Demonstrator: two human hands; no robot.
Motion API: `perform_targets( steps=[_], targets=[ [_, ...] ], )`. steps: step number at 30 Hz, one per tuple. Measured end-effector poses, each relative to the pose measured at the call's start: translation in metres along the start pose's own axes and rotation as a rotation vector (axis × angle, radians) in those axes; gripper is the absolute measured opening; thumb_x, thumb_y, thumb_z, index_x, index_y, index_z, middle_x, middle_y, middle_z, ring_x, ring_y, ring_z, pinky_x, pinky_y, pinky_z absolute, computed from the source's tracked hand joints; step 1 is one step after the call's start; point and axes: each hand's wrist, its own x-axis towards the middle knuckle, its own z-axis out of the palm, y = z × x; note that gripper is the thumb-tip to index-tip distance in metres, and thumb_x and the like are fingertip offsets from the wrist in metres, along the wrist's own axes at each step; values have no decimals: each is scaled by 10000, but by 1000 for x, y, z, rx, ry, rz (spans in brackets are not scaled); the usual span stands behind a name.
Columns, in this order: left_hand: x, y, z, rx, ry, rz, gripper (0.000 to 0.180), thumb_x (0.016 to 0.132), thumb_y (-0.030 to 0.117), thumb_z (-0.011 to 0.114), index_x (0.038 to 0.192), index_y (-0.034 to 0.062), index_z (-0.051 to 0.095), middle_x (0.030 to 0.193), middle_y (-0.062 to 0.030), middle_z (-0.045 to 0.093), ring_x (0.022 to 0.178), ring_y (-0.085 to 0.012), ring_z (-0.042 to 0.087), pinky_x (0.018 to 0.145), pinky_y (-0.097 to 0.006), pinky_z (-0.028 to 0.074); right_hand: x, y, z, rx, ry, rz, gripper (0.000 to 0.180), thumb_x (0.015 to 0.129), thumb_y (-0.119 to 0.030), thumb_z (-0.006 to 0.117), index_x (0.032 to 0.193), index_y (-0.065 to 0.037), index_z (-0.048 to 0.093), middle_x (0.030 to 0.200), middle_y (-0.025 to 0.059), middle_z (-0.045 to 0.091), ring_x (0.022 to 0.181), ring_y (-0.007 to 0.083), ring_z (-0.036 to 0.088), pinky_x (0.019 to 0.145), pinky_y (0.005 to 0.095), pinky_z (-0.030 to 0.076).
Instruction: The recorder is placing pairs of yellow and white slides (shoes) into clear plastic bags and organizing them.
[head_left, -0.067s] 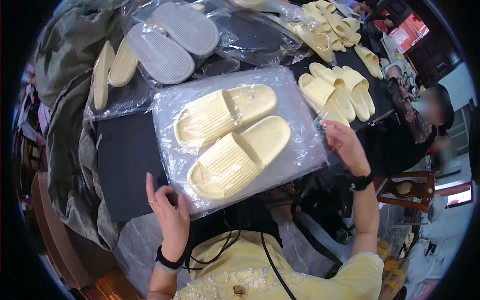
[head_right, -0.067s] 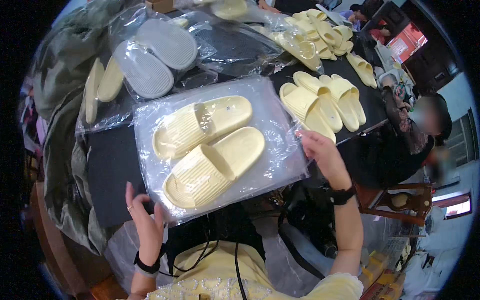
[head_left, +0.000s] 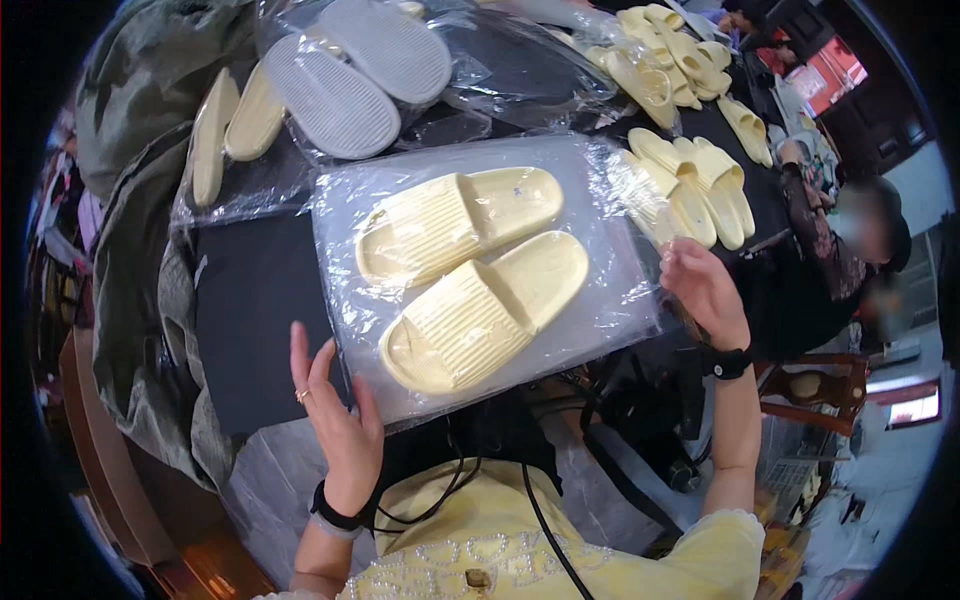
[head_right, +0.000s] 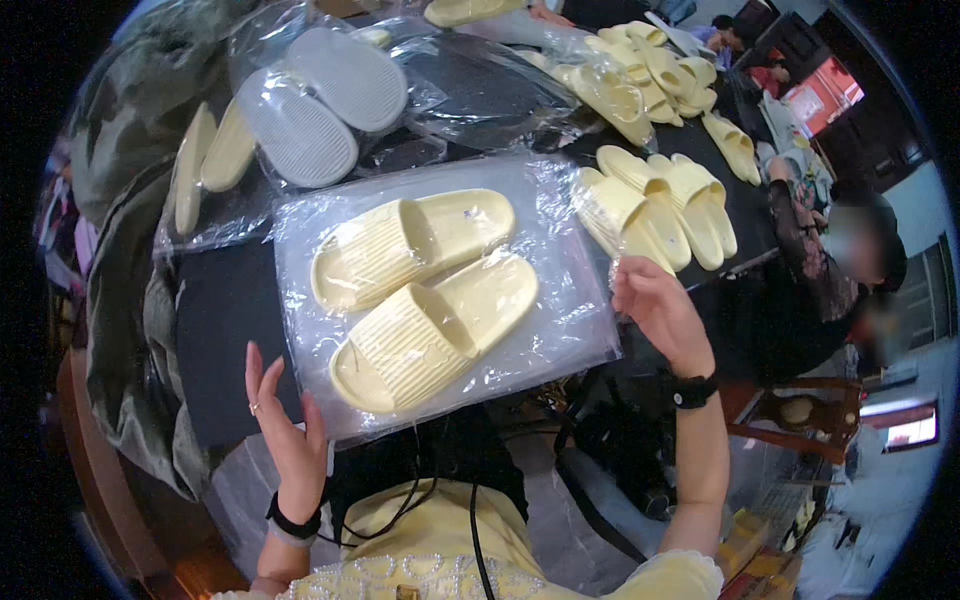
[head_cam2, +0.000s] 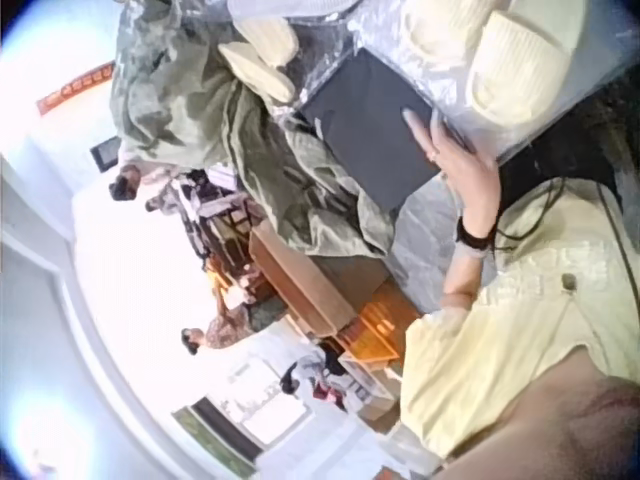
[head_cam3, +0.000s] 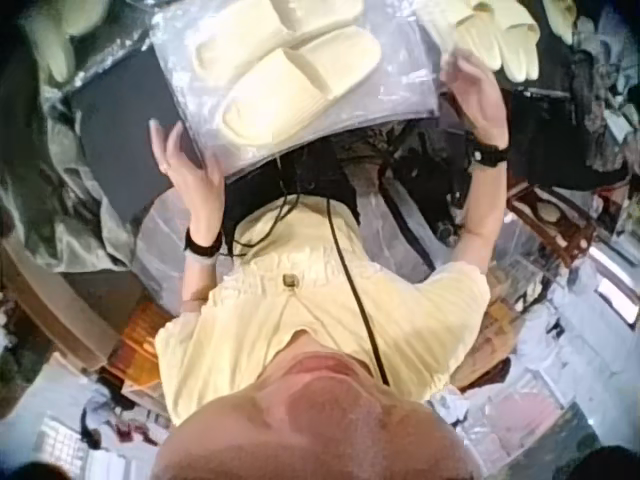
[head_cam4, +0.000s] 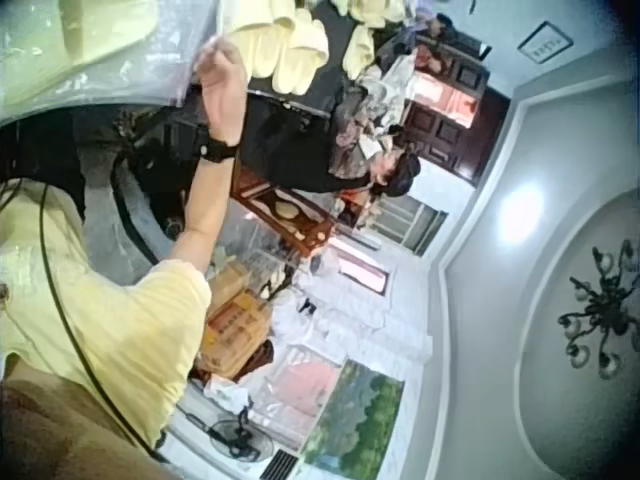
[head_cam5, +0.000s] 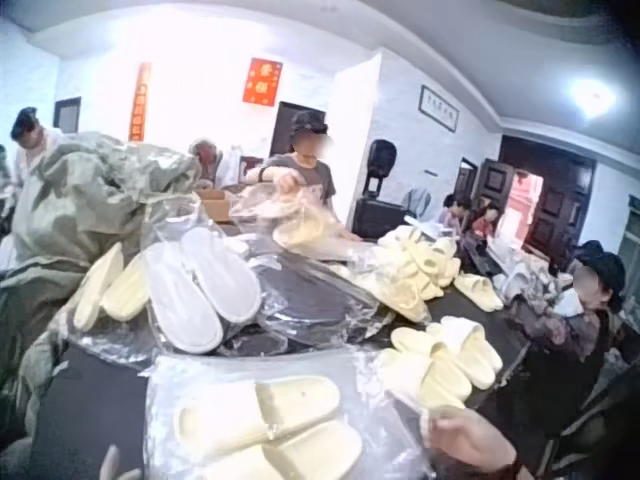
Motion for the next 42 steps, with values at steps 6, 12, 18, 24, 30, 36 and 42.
perform_targets(
  steps=[6,12,18,24,30,36,42],
  targets=[
    [13,1,33,41,-295,5,548,920,164,425,1399,-7,221,1449,-210,224,1353,-349,205,1092,-419,177,55,-14,-2,-425,-423,282,360,874,-163,538,1205,-26,509,767,31,585,611,91,494,585,217,421],
    [6,-8,44,139,-283,-11,599,933,315,372,1395,-28,207,1447,-194,240,1344,-346,223,1085,-439,188,103,6,98,-1179,-778,-333,509,818,-267,628,1266,-70,489,966,97,540,871,191,532,760,297,440],
    [5,-7,46,45,-271,-26,660,926,375,371,1400,-41,174,1441,-210,247,1330,-371,244,1073,-450,203,125,60,145,-1353,-993,-509,427,778,-269,569,1153,-68,536,1100,186,501,964,358,520,845,417,434],
    [4,-5,46,66,-247,3,830,859,521,465,1404,-35,175,1436,-247,229,1327,-393,237,1068,-470,193,135,17,62,-1557,-803,-455,297,771,-217,577,1022,-59,585,940,181,586,919,344,536,804,443,430],
    [11,-3,51,227,-261,62,958,735,636,557,1381,-12,276,1428,-264,237,1327,-395,236,1061,-474,206,69,-83,-66,-1819,418,-246,269,702,-161,568,849,62,598,869,278,598,854,418,572,766,454,457],
    [6,-3,49,281,-226,84,1012,663,639,630,1356,-30,318,1407,-297,245,1316,-407,249,1047,-470,240,29,-134,45,-1255,282,-336,253,806,-105,551,1002,38,623,889,137,676,814,192,644,710,317,490],
    [-14,-34,73,-281,-330,59,630,889,374,526,1369,24,316,1437,-170,287,1300,-274,334,1053,-399,288,42,25,188,-1260,-755,-295,301,761,-148,591,1050,-78,636,1123,165,593,962,309,598,843,337,465]
  ],
)
